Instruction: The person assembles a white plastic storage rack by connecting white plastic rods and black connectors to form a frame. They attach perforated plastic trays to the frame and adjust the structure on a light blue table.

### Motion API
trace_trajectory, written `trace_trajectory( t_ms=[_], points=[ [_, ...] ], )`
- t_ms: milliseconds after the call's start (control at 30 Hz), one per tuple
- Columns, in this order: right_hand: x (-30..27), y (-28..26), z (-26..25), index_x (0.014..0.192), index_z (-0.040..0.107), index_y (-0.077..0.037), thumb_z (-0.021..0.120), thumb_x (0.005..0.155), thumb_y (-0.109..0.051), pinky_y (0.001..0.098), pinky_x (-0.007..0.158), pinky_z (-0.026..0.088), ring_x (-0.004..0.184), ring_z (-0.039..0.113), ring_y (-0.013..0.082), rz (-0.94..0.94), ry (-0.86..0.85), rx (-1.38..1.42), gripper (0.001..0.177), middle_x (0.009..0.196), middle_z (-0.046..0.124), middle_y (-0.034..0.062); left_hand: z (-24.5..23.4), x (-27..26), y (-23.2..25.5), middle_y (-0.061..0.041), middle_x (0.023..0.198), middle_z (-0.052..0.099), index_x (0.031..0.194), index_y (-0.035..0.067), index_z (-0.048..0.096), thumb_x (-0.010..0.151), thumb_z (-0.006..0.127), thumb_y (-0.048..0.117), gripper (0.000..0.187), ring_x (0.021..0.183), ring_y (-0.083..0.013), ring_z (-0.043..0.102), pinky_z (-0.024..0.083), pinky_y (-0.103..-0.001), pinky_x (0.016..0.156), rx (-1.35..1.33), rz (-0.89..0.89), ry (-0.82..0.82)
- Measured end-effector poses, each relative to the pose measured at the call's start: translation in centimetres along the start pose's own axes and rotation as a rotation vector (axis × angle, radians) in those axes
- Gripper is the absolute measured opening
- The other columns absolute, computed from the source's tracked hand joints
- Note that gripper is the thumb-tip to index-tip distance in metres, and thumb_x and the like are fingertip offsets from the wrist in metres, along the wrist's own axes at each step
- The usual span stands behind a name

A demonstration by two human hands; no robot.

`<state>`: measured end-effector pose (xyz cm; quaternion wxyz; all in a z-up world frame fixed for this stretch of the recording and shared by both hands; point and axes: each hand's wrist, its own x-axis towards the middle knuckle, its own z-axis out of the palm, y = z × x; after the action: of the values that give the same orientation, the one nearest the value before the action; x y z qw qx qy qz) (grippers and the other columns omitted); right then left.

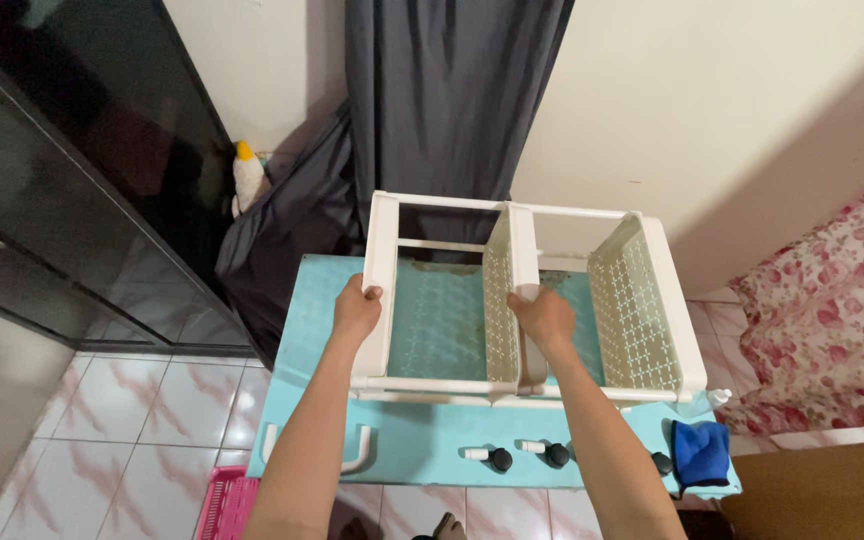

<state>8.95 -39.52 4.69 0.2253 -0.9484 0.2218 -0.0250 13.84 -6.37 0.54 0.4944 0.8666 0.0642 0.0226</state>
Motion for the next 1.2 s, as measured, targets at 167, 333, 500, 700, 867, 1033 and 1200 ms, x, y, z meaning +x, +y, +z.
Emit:
trace_trajectory(
  t_ms=[167, 333, 500, 700, 867, 1033, 1200],
  points=[
    [0.8, 0.2, 0.4, 0.107, 0.076, -0.002, 0.076, 0.078, -0.056, 0.0507, 0.085, 0.058, 0.096, 0.073, 0.0436, 0.006, -0.011, -0.043, 0.062, 0.101, 0.075, 0.0271, 0.6, 1.1, -0.8, -0.022, 0.111, 0.075, 0.123, 0.002, 0.063, 0.092, 0.065, 0.014, 0.034, 0.107, -0.0384, 0.071, 0.055, -0.045, 0.091, 0.005, 0.02, -0.005],
    [0.6, 0.1, 0.4, 0.105, 0.075, 0.001, 0.076, 0.076, -0.058, 0.0504, 0.084, 0.059, 0.093, 0.074, 0.0436, -0.002, -0.016, -0.042, 0.066, 0.098, 0.075, 0.0276, 0.9, 1.0, -1.4, -0.021, 0.113, 0.074, 0.123, 0.002, 0.063, 0.093, 0.065, 0.015, 0.033, 0.108, -0.0381, 0.069, 0.054, -0.045, 0.091, 0.019, -0.051, -0.031],
    [0.2, 0.2, 0.7, 0.106, 0.074, -0.001, 0.074, 0.077, -0.06, 0.0519, 0.086, 0.057, 0.095, 0.072, 0.0449, -0.037, 0.026, -0.053, 0.066, 0.1, 0.075, 0.0272, 1.0, 1.3, -1.6, -0.02, 0.112, 0.074, 0.124, 0.003, 0.064, 0.093, 0.063, 0.015, 0.033, 0.108, -0.0372, 0.07, 0.054, -0.045, 0.092, -0.034, -0.035, -0.051],
    [-1.0, 0.3, 0.7, 0.129, 0.062, -0.001, 0.068, 0.085, -0.065, 0.0542, 0.085, 0.057, 0.098, 0.071, 0.0473, -0.009, 0.05, -0.029, 0.077, 0.104, 0.073, 0.0294, -1.9, -0.9, 0.1, -0.019, 0.114, 0.071, 0.144, 0.005, 0.049, 0.101, 0.055, 0.035, 0.053, 0.11, -0.0407, 0.065, 0.051, -0.05, 0.092, 0.146, 0.015, -0.146],
    [-4.5, -0.6, -0.4, 0.131, 0.057, 0.005, 0.077, 0.083, -0.043, 0.0535, 0.092, 0.052, 0.109, 0.063, 0.047, -0.428, 0.43, 0.013, 0.071, 0.124, 0.065, 0.0277, -7.4, -7.5, 1.4, -0.016, 0.113, 0.074, 0.142, 0.006, 0.053, 0.097, 0.057, 0.04, 0.057, 0.106, -0.0354, 0.07, 0.054, -0.046, 0.093, 0.169, 0.04, -0.3],
    [-11.5, -3.8, 1.7, 0.126, 0.06, 0.001, 0.082, 0.082, -0.034, 0.0462, 0.098, 0.052, 0.115, 0.062, 0.0411, -0.654, 0.239, 0.19, 0.061, 0.123, 0.065, 0.0225, -9.5, -12.0, 0.0, -0.016, 0.115, 0.069, 0.117, 0.007, 0.069, 0.076, 0.084, 0.034, 0.051, 0.111, -0.0372, 0.061, 0.05, -0.046, 0.094, 0.379, 0.297, -0.422],
    [-16.0, -6.5, 5.7, 0.139, 0.055, 0.002, 0.077, 0.089, -0.04, 0.0466, 0.101, 0.05, 0.124, 0.058, 0.0423, -0.697, -0.108, 0.274, 0.069, 0.135, 0.061, 0.026, -8.8, -12.9, -1.2, -0.014, 0.102, 0.07, 0.102, 0.004, 0.067, 0.077, 0.082, 0.031, 0.039, 0.102, -0.0362, 0.063, 0.05, -0.047, 0.092, 0.467, 0.362, -0.356]
  ],
)
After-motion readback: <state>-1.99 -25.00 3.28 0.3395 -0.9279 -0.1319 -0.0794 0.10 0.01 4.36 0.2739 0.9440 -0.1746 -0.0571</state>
